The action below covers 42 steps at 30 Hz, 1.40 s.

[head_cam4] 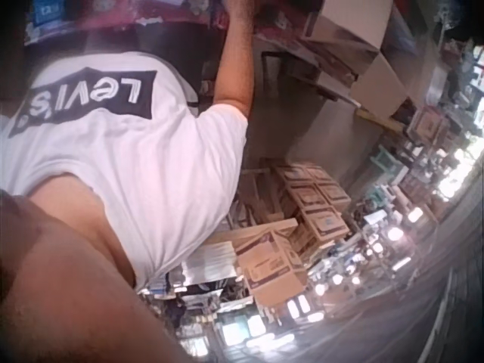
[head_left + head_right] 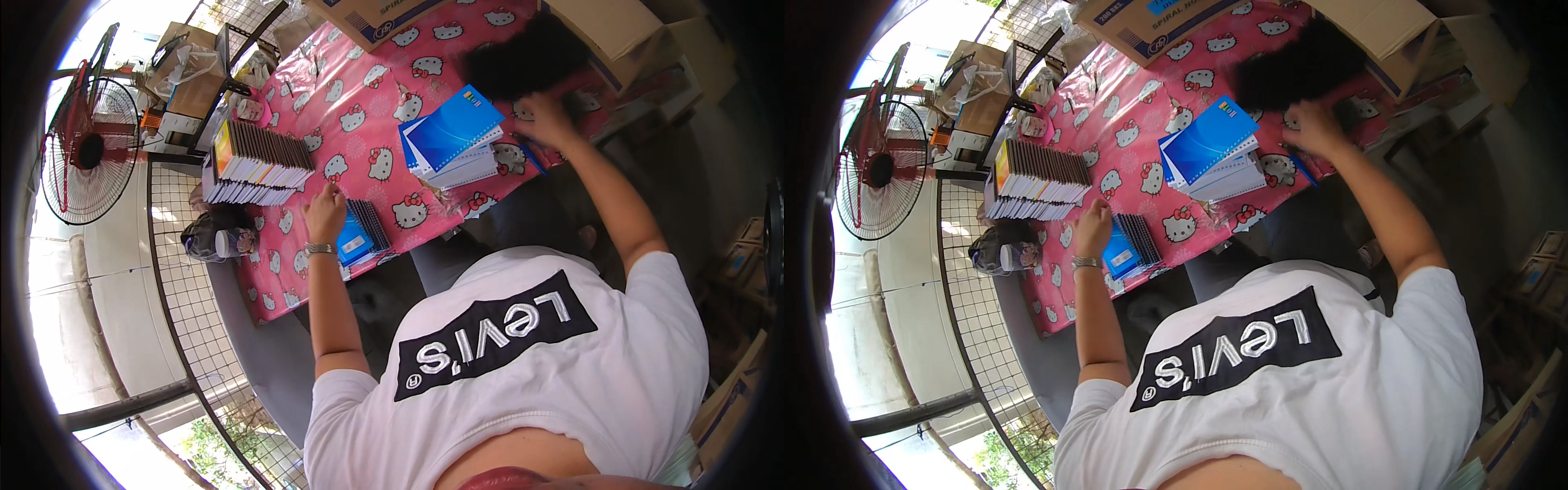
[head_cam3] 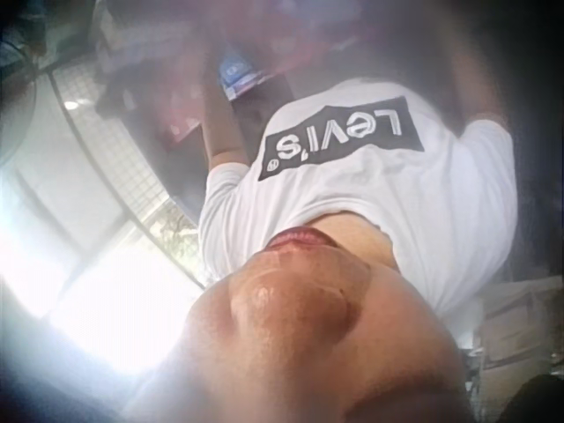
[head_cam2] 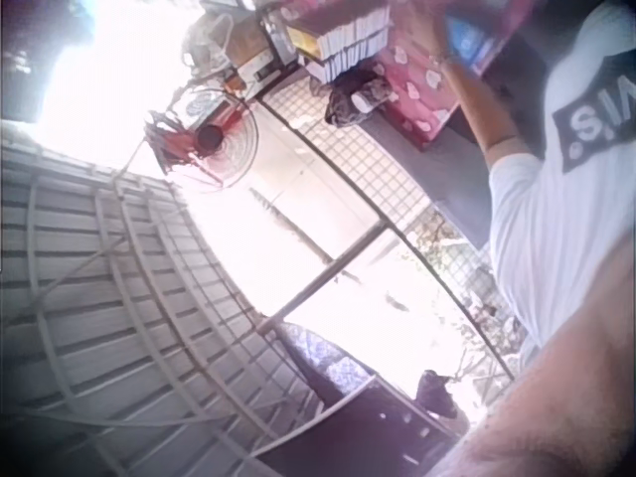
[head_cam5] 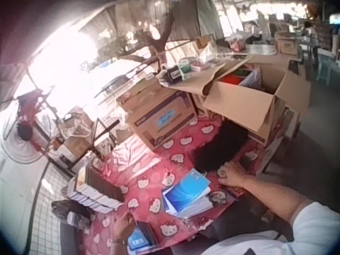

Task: The person inserts plastic spiral bindings into pre-punched notebooks and uses a pair of blue pliers to trim and secure the ends of the coils.

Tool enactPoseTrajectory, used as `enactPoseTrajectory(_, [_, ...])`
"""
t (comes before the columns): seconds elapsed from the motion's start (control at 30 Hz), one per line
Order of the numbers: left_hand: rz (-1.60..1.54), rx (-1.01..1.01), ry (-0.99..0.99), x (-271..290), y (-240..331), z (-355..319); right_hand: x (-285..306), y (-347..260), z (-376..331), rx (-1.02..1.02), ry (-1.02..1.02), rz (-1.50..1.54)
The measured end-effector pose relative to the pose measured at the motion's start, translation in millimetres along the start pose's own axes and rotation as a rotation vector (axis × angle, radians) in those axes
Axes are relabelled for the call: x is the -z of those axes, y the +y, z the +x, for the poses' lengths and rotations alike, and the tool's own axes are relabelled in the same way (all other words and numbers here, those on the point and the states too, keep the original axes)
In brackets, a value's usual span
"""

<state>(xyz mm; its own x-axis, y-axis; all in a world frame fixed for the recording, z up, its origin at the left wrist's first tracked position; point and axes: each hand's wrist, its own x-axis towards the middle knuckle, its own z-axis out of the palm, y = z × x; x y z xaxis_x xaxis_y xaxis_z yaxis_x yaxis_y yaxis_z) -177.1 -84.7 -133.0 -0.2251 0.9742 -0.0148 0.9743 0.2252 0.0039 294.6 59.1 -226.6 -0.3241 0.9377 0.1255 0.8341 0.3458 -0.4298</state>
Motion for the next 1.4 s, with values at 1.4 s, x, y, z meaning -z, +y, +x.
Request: enactPoseTrajectory(1.4, [-0.228, -0.948, -0.056, 91.3, 234.7, 27.0, 80.6, -70.8, -50.5, -0.277, -0.046, 1.434])
